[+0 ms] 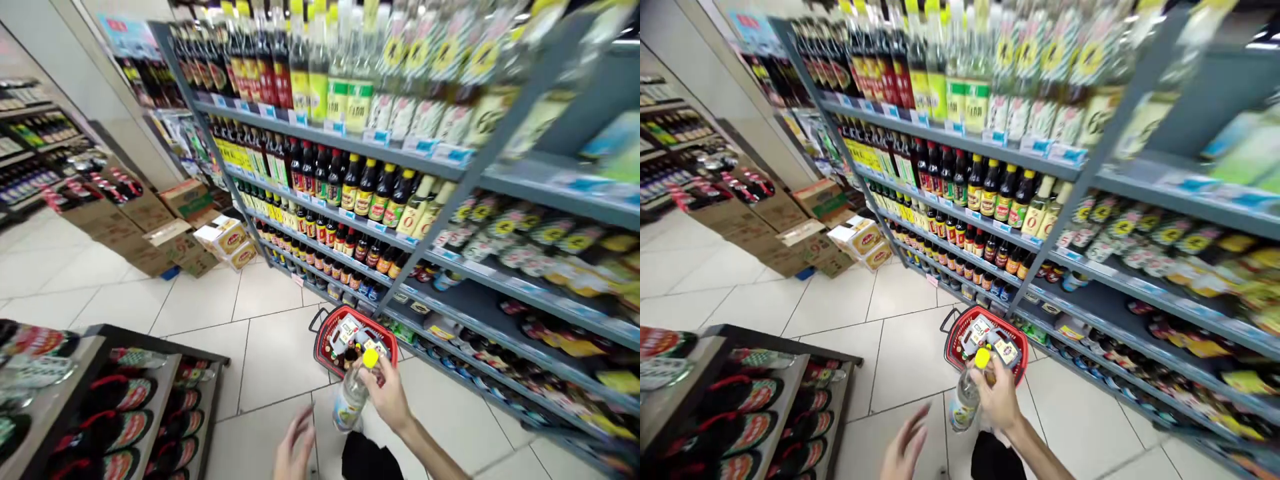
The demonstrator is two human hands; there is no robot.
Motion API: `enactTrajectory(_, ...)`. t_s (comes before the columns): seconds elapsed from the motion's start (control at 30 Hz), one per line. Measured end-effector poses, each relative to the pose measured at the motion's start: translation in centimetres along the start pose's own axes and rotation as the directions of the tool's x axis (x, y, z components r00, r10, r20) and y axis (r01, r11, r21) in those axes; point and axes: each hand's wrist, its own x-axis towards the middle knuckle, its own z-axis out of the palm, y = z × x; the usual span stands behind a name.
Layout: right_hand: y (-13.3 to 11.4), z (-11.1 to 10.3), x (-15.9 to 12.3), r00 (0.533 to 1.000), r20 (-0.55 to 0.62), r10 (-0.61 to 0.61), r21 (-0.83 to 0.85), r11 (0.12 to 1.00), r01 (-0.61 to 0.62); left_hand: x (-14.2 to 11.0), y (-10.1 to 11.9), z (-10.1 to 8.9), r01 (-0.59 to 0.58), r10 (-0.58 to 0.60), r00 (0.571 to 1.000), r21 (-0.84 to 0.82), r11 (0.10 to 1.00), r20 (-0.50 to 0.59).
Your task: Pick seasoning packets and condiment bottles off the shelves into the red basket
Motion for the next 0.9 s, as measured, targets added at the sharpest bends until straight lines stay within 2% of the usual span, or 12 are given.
enactTrajectory(0.03, -3.9, -0.3, -2.5, 0.999, -0.042, -0.008, 0.028, 1.0, 0.01, -0.8, 1.7, -0.4, -0.099, 0.106, 0.986, -0.061, 0.993, 0.125)
enactTrajectory(0.07, -7.4, -0.7, -4.9, 0.996, -0.092, -0.018, 0.053, 0.998, 0.023, -1.9, 3.3, -0.5, -0.182, 0.21, 0.944, -0.13, 0.975, 0.255)
enactTrajectory(0.13, -13.3, -1.4, -9.0, 0.98, -0.194, -0.046, 0.097, 0.993, 0.066, -4.9, 6.1, -0.1, -0.239, 0.356, 0.796, -0.285, 0.928, 0.49)
enactTrajectory(0.2, -17.5, -2.1, -12.2, 0.95, -0.304, -0.069, 0.112, 0.988, 0.107, -8.4, 8.4, 0.8, -0.138, 0.402, 0.655, -0.421, 0.896, 0.64)
enactTrajectory(0.23, -19.1, -2.4, -13.6, 0.927, -0.367, -0.076, 0.109, 0.986, 0.124, -10.0, 9.4, 1.3, -0.062, 0.405, 0.607, -0.467, 0.882, 0.684)
enactTrajectory(0.27, -20.4, -2.7, -14.8, 0.902, -0.424, -0.08, 0.105, 0.985, 0.136, -11.5, 10.3, 1.7, 0.007, 0.406, 0.581, -0.503, 0.864, 0.705)
enactTrajectory(0.33, -22.2, -3.5, -16.9, 0.861, -0.499, -0.093, 0.113, 0.979, 0.171, -14.0, 12.0, 2.4, 0.085, 0.418, 0.557, -0.55, 0.831, 0.717)
enactTrajectory(0.4, -23.2, -4.4, -19.1, 0.845, -0.513, -0.153, 0.119, 0.962, 0.246, -15.7, 13.7, 2.8, 0.103, 0.452, 0.535, -0.586, 0.804, 0.714)
enactTrajectory(0.5, -23.5, -5.8, -22.7, 0.841, -0.482, -0.248, 0.094, 0.939, 0.33, -17.5, 16.0, 3.3, 0.116, 0.492, 0.506, -0.621, 0.775, 0.709)
enactTrajectory(0.67, -21.7, -7.3, -28.4, 0.895, -0.402, -0.196, 0.115, 0.958, 0.261, -20.4, 18.4, 5.1, 0.075, 0.511, 0.521, -0.632, 0.771, 0.684)
enactTrajectory(0.77, -20.4, -9.1, -31.2, 0.883, -0.427, -0.194, 0.136, 0.952, 0.274, -22.3, 18.8, 7.8, 0.073, 0.514, 0.493, -0.622, 0.78, 0.702)
enactTrajectory(0.9, -18.0, -13.6, -35.5, 0.862, -0.481, -0.163, 0.181, 0.943, 0.279, -25.9, 18.1, 13.1, 0.107, 0.468, 0.462, -0.571, 0.814, 0.753)
